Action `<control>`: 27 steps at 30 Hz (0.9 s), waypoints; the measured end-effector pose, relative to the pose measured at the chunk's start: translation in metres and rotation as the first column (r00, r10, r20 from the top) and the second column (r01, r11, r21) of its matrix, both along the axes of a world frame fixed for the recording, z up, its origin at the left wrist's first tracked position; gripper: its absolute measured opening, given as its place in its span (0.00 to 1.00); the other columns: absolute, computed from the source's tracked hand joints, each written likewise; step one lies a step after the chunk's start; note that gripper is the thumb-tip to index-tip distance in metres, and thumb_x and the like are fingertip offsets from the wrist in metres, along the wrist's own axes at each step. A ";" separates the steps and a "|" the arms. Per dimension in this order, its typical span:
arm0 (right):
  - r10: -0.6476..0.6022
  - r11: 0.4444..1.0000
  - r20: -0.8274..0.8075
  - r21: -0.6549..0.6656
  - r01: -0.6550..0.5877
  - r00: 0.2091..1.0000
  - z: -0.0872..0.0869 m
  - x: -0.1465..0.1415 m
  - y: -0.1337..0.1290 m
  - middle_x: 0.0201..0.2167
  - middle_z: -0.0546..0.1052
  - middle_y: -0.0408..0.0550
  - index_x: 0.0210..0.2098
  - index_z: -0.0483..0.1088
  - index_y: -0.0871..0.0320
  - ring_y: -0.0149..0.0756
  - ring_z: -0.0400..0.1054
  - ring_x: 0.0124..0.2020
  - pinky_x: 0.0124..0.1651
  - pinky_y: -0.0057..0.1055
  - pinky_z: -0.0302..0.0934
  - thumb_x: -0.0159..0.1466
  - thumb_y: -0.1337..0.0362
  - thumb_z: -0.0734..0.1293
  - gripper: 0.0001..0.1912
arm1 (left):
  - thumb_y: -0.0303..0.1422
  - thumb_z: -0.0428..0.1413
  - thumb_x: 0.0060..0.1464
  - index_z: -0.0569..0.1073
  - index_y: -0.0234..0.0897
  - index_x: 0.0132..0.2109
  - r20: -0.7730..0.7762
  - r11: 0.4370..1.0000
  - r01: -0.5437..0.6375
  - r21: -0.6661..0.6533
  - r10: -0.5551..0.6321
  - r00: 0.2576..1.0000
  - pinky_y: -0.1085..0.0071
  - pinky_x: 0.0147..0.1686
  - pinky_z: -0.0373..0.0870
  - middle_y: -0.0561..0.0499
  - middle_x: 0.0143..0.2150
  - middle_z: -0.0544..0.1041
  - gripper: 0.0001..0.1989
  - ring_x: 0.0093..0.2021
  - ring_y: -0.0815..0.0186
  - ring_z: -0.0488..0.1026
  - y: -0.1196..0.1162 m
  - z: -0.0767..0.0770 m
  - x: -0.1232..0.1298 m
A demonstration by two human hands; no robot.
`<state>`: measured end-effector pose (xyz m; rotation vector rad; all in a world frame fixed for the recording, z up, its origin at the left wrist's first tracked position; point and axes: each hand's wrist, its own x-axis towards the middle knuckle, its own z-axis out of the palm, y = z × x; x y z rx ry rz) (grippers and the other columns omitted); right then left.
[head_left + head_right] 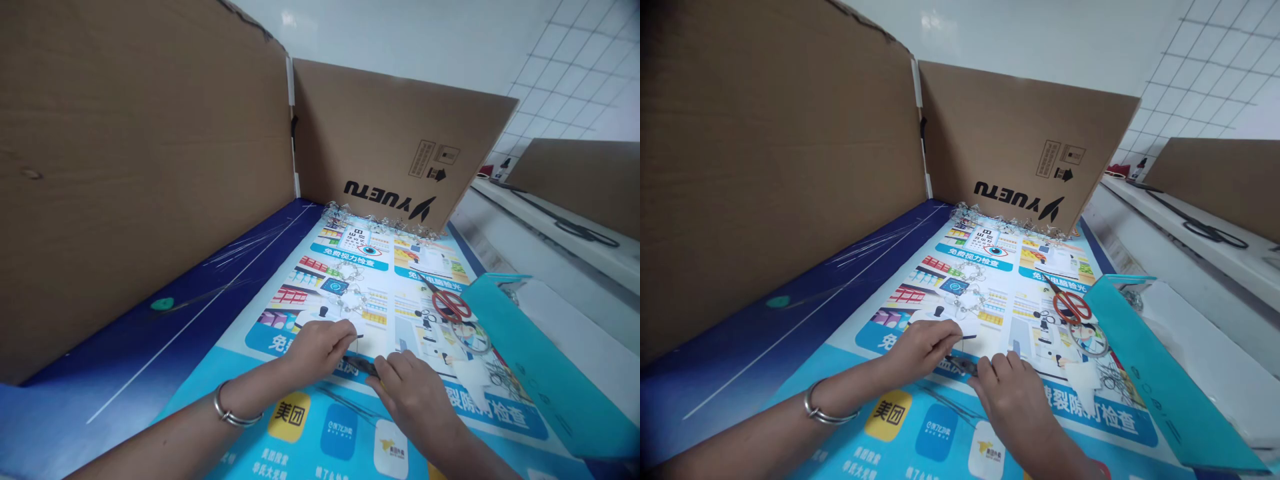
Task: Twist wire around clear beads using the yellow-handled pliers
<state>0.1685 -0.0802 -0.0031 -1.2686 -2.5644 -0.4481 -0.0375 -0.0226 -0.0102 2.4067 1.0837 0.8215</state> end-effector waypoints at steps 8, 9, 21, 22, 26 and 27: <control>-0.058 0.993 -0.024 -0.108 0.055 0.998 -0.003 0.003 -0.004 0.27 0.68 0.45 0.36 0.66 0.56 0.36 0.62 0.29 0.27 0.30 0.47 0.64 0.58 0.60 0.08 | 0.27 0.44 0.57 0.69 0.37 0.39 -0.102 0.985 0.085 0.151 -0.070 0.992 0.71 0.31 0.61 0.50 0.28 0.74 0.09 0.30 0.65 0.70 0.001 -0.008 0.000; -0.063 0.992 -0.022 -0.111 0.060 0.998 -0.003 0.003 -0.005 0.26 0.69 0.45 0.36 0.66 0.56 0.36 0.63 0.29 0.27 0.30 0.46 0.64 0.58 0.60 0.08 | 0.27 0.44 0.57 0.69 0.37 0.38 -0.108 0.983 0.092 0.160 -0.075 0.991 0.71 0.31 0.62 0.50 0.28 0.73 0.09 0.30 0.65 0.70 0.001 -0.008 0.000; -0.158 0.954 -0.008 -0.258 0.151 0.987 0.002 0.002 -0.014 0.26 0.71 0.43 0.32 0.66 0.54 0.36 0.65 0.28 0.26 0.29 0.47 0.62 0.58 0.62 0.07 | 0.28 0.44 0.58 0.69 0.37 0.39 -0.101 0.976 0.168 0.138 -0.154 0.983 0.71 0.31 0.62 0.49 0.29 0.74 0.10 0.31 0.65 0.70 -0.002 -0.014 0.003; -0.168 0.949 -0.007 -0.272 0.160 0.986 0.002 0.001 -0.015 0.26 0.71 0.43 0.32 0.66 0.54 0.36 0.66 0.28 0.26 0.29 0.48 0.62 0.58 0.62 0.07 | 0.28 0.44 0.58 0.69 0.37 0.40 -0.090 0.977 0.175 0.119 -0.165 0.982 0.71 0.31 0.62 0.49 0.29 0.74 0.10 0.31 0.65 0.71 -0.002 -0.015 0.003; -0.174 0.945 -0.035 -0.288 0.157 0.984 0.001 0.000 -0.012 0.28 0.71 0.44 0.35 0.67 0.55 0.36 0.66 0.29 0.28 0.29 0.51 0.62 0.59 0.62 0.06 | 0.31 0.43 0.59 0.69 0.38 0.38 0.005 0.989 0.148 -0.005 -0.148 0.989 0.73 0.31 0.62 0.51 0.30 0.75 0.10 0.31 0.66 0.71 0.000 -0.013 0.004; -0.163 0.948 -0.046 -0.284 0.144 0.986 0.001 0.000 -0.009 0.28 0.71 0.45 0.36 0.67 0.55 0.36 0.66 0.30 0.29 0.29 0.53 0.62 0.59 0.63 0.07 | 0.31 0.43 0.59 0.69 0.38 0.37 0.044 0.992 0.113 -0.059 -0.110 0.993 0.74 0.30 0.62 0.52 0.29 0.74 0.10 0.30 0.68 0.70 0.002 -0.013 0.004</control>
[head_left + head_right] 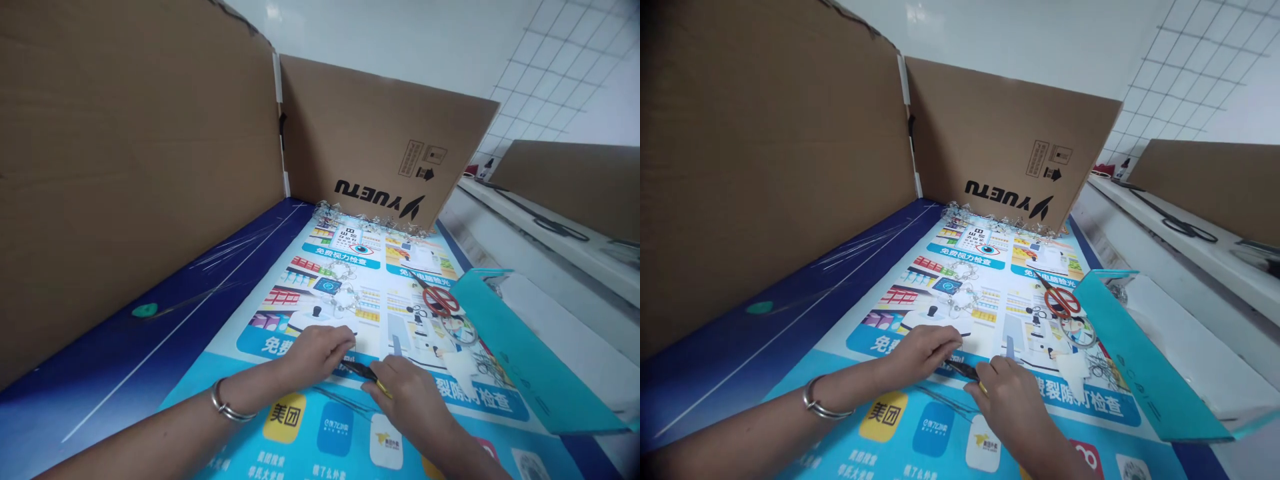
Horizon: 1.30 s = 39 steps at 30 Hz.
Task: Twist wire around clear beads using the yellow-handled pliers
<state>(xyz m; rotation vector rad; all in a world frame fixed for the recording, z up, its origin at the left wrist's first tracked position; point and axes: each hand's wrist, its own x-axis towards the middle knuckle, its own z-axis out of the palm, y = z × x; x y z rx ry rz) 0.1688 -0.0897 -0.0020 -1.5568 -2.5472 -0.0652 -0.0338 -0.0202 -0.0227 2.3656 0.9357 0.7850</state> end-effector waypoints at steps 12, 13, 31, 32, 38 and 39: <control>-0.046 0.999 -0.230 -0.019 0.043 0.972 -0.004 0.022 0.023 0.34 0.72 0.46 0.42 0.66 0.55 0.33 0.67 0.35 0.34 0.26 0.60 0.63 0.58 0.60 0.11 | 0.31 0.48 0.54 0.74 0.38 0.32 0.184 0.963 -0.084 -0.258 0.134 0.974 0.74 0.31 0.61 0.54 0.29 0.75 0.10 0.30 0.69 0.68 0.023 0.004 -0.006; -0.053 0.998 -0.238 -0.040 0.045 0.970 -0.003 0.023 0.023 0.34 0.72 0.46 0.42 0.66 0.55 0.34 0.67 0.35 0.34 0.26 0.60 0.63 0.57 0.60 0.11 | 0.31 0.48 0.54 0.74 0.38 0.33 0.191 0.966 -0.081 -0.245 0.130 0.973 0.73 0.32 0.62 0.53 0.30 0.75 0.10 0.31 0.68 0.69 0.021 0.004 -0.005; -0.143 0.956 -0.223 -0.284 0.076 0.964 0.009 0.033 0.010 0.32 0.71 0.45 0.39 0.68 0.53 0.34 0.65 0.33 0.30 0.25 0.52 0.63 0.51 0.57 0.16 | 0.31 0.50 0.54 0.74 0.37 0.34 0.190 0.970 -0.041 -0.238 0.088 0.978 0.74 0.34 0.64 0.53 0.31 0.75 0.08 0.33 0.68 0.70 0.004 0.004 0.021; -0.143 0.953 -0.210 -0.292 0.077 0.967 0.009 0.033 0.009 0.32 0.71 0.44 0.38 0.68 0.53 0.34 0.65 0.33 0.30 0.25 0.52 0.63 0.50 0.56 0.16 | 0.31 0.50 0.54 0.74 0.37 0.34 0.189 0.971 -0.049 -0.236 0.095 0.977 0.74 0.33 0.64 0.53 0.30 0.75 0.08 0.32 0.68 0.70 0.003 0.004 0.022; -0.134 0.957 -0.191 -0.280 0.077 0.972 0.011 0.033 0.005 0.32 0.71 0.45 0.36 0.69 0.53 0.34 0.66 0.33 0.29 0.25 0.50 0.63 0.50 0.56 0.16 | 0.31 0.50 0.53 0.73 0.36 0.31 0.195 0.971 -0.112 -0.211 0.154 0.969 0.75 0.30 0.62 0.54 0.27 0.73 0.08 0.30 0.68 0.68 -0.008 0.007 0.028; -0.134 0.957 -0.193 -0.279 0.077 0.972 0.011 0.034 0.004 0.32 0.72 0.45 0.35 0.69 0.53 0.34 0.66 0.32 0.28 0.25 0.49 0.63 0.50 0.56 0.17 | 0.31 0.50 0.53 0.73 0.36 0.31 0.196 0.971 -0.122 -0.208 0.163 0.967 0.75 0.30 0.62 0.54 0.26 0.72 0.08 0.29 0.68 0.68 -0.010 0.007 0.029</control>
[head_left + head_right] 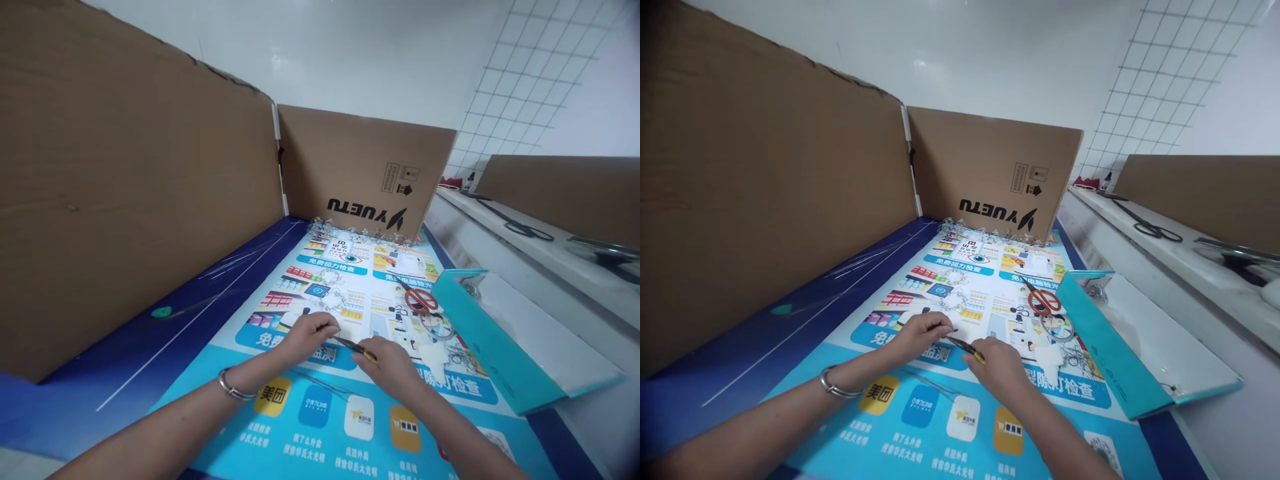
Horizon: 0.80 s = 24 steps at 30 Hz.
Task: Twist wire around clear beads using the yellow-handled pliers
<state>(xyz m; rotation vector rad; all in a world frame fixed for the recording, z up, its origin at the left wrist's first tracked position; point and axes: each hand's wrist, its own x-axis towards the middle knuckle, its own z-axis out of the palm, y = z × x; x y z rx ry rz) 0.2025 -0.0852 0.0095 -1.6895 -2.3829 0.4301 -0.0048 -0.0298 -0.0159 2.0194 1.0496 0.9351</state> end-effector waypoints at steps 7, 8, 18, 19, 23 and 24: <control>-0.016 1.000 -0.029 -0.003 0.016 0.999 0.003 0.003 -0.003 0.31 0.72 0.45 0.33 0.69 0.55 0.34 0.66 0.33 0.29 0.24 0.49 0.63 0.51 0.57 0.16 | 0.32 0.49 0.53 0.72 0.36 0.31 0.009 1.000 -0.025 0.006 0.025 1.000 0.75 0.30 0.62 0.54 0.26 0.71 0.08 0.30 0.68 0.67 -0.002 -0.001 0.008; -0.020 1.000 -0.030 -0.005 0.020 0.999 0.003 0.002 -0.004 0.31 0.72 0.45 0.33 0.69 0.55 0.34 0.66 0.33 0.29 0.24 0.49 0.62 0.51 0.57 0.16 | 0.32 0.49 0.53 0.72 0.36 0.31 0.011 1.000 -0.017 -0.001 0.017 1.000 0.75 0.30 0.62 0.54 0.26 0.71 0.08 0.29 0.68 0.67 -0.002 -0.001 0.008; -0.044 0.996 0.010 -0.081 0.045 0.999 0.008 0.007 0.004 0.30 0.74 0.42 0.34 0.69 0.53 0.31 0.66 0.30 0.27 0.23 0.48 0.64 0.49 0.53 0.20 | 0.40 0.50 0.53 0.72 0.36 0.39 0.060 0.993 0.014 -0.115 -0.007 0.998 0.77 0.25 0.63 0.54 0.26 0.71 0.13 0.26 0.69 0.67 0.017 0.005 -0.013; -0.048 0.994 0.019 -0.094 0.049 0.999 0.009 0.009 0.008 0.30 0.74 0.41 0.34 0.69 0.53 0.30 0.66 0.29 0.26 0.23 0.48 0.64 0.49 0.52 0.20 | 0.40 0.49 0.53 0.72 0.36 0.40 0.066 0.994 -0.023 -0.108 0.031 0.997 0.76 0.25 0.64 0.53 0.27 0.72 0.14 0.26 0.69 0.67 0.022 0.004 -0.017; -0.072 0.991 0.078 -0.111 0.081 0.994 0.015 0.020 0.027 0.30 0.75 0.44 0.33 0.71 0.54 0.33 0.68 0.30 0.25 0.24 0.48 0.63 0.48 0.54 0.21 | 0.42 0.49 0.52 0.72 0.37 0.40 0.063 0.983 -0.172 -0.060 0.176 0.982 0.74 0.27 0.64 0.52 0.29 0.73 0.16 0.27 0.67 0.69 0.046 -0.001 -0.034; -0.077 0.990 0.097 -0.109 0.087 0.992 0.017 0.022 0.032 0.31 0.75 0.45 0.33 0.72 0.54 0.35 0.68 0.31 0.26 0.25 0.49 0.62 0.48 0.55 0.21 | 0.43 0.49 0.51 0.72 0.37 0.40 0.058 0.979 -0.199 -0.048 0.202 0.978 0.74 0.27 0.65 0.52 0.30 0.73 0.16 0.27 0.67 0.69 0.051 -0.002 -0.038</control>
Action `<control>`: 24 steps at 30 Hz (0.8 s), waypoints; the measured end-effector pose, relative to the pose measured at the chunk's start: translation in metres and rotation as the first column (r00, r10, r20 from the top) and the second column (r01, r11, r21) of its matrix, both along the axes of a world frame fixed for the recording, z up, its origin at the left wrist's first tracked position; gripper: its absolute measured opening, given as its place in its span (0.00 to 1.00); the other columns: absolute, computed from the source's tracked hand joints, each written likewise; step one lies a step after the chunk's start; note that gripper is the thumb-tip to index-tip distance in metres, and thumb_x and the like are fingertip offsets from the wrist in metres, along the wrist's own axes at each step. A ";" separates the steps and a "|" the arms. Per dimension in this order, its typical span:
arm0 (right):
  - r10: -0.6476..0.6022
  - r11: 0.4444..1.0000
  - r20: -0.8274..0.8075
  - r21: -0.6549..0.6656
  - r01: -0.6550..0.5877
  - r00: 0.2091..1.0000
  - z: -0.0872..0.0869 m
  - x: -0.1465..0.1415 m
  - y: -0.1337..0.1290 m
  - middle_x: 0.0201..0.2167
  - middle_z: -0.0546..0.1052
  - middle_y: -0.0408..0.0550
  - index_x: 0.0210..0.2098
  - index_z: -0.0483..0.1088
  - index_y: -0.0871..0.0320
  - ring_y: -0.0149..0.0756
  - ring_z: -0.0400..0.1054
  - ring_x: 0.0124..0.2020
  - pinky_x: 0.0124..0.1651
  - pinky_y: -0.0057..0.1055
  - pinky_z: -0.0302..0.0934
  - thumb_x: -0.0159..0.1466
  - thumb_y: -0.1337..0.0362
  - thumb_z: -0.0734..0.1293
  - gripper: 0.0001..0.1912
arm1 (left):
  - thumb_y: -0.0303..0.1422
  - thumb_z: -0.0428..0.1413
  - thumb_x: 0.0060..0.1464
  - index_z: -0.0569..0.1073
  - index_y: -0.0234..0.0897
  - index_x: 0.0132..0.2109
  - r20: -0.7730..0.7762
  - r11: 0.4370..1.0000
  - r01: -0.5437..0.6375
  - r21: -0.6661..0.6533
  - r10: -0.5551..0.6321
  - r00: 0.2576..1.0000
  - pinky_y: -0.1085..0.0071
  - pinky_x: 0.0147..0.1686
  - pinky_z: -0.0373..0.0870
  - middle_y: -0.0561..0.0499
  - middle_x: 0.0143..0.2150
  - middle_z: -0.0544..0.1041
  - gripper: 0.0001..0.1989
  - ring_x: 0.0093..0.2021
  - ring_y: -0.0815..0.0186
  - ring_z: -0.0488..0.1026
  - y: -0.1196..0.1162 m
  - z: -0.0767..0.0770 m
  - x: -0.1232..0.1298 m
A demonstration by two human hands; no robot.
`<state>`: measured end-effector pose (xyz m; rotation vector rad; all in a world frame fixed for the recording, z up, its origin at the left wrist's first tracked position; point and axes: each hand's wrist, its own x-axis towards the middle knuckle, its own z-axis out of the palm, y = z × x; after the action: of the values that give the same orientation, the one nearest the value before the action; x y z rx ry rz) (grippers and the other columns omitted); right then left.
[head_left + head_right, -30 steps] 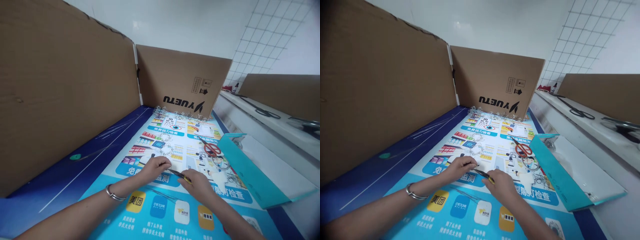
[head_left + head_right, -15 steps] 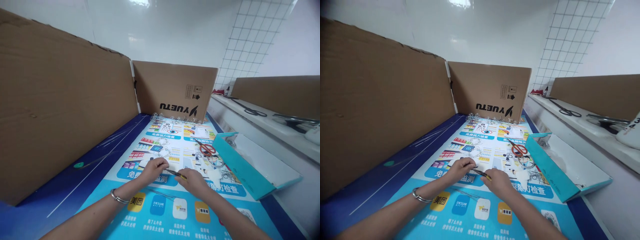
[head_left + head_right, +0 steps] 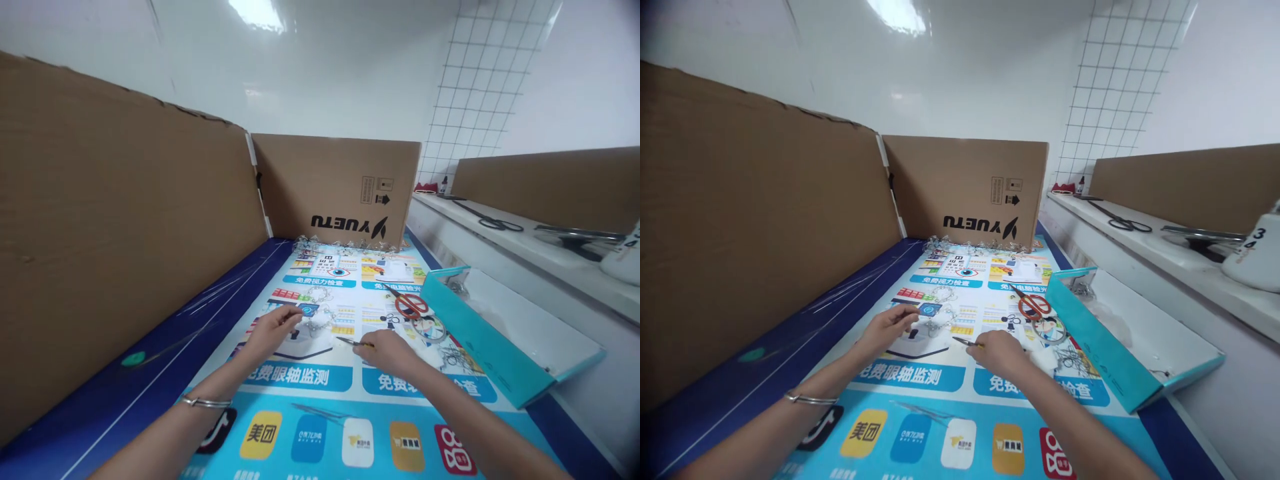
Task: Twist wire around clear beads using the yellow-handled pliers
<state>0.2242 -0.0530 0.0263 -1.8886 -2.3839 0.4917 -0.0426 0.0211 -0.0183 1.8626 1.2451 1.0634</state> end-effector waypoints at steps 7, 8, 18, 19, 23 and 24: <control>0.009 1.000 0.142 0.006 -0.010 0.990 0.008 0.007 0.024 0.34 0.76 0.52 0.32 0.73 0.56 0.43 0.68 0.36 0.32 0.30 0.53 0.58 0.51 0.58 0.19 | 0.44 0.52 0.48 0.73 0.37 0.35 -0.076 0.998 -0.069 0.011 0.070 0.995 0.75 0.28 0.63 0.54 0.26 0.73 0.15 0.27 0.67 0.68 0.012 -0.005 -0.008; 0.017 1.000 0.155 0.006 -0.018 0.988 0.008 0.008 0.026 0.35 0.76 0.53 0.32 0.74 0.57 0.44 0.68 0.37 0.32 0.31 0.54 0.58 0.51 0.58 0.19 | 0.43 0.52 0.48 0.73 0.37 0.35 -0.082 0.997 -0.071 0.005 0.071 0.994 0.75 0.27 0.63 0.54 0.26 0.73 0.15 0.27 0.67 0.68 0.013 -0.005 -0.008; 0.065 0.998 0.171 -0.023 -0.062 0.983 0.007 0.015 0.041 0.32 0.76 0.51 0.33 0.73 0.54 0.43 0.69 0.34 0.31 0.30 0.54 0.60 0.53 0.57 0.17 | 0.38 0.50 0.53 0.72 0.38 0.37 -0.107 0.995 -0.097 0.015 0.098 0.989 0.73 0.31 0.66 0.52 0.30 0.74 0.11 0.30 0.66 0.70 0.016 -0.010 -0.008; 0.067 0.998 0.166 -0.026 -0.063 0.984 0.007 0.016 0.043 0.32 0.76 0.51 0.33 0.73 0.54 0.42 0.69 0.34 0.30 0.30 0.53 0.61 0.53 0.57 0.17 | 0.37 0.50 0.53 0.72 0.38 0.38 -0.123 0.994 -0.096 0.056 0.103 0.987 0.73 0.32 0.66 0.52 0.32 0.74 0.10 0.32 0.66 0.70 0.018 -0.011 -0.008; 0.065 0.997 0.147 -0.039 -0.060 0.987 0.006 0.017 0.051 0.31 0.77 0.50 0.32 0.72 0.53 0.43 0.70 0.34 0.28 0.29 0.50 0.61 0.53 0.57 0.15 | 0.32 0.48 0.56 0.72 0.39 0.39 -0.197 0.972 -0.012 0.236 0.059 0.979 0.69 0.40 0.66 0.48 0.39 0.74 0.09 0.40 0.63 0.70 0.023 -0.011 -0.009; 0.066 0.997 0.147 -0.049 -0.059 0.987 0.005 0.016 0.053 0.31 0.77 0.49 0.31 0.72 0.53 0.44 0.70 0.33 0.27 0.29 0.49 0.60 0.53 0.57 0.15 | 0.30 0.47 0.56 0.72 0.39 0.41 -0.221 0.963 0.021 0.269 0.040 0.974 0.68 0.42 0.66 0.47 0.40 0.74 0.10 0.42 0.63 0.69 0.024 -0.010 -0.009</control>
<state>0.2405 0.0003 0.0313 -1.9384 -2.5528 0.4259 -0.0520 0.0452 -0.0284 2.2391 1.2870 1.0959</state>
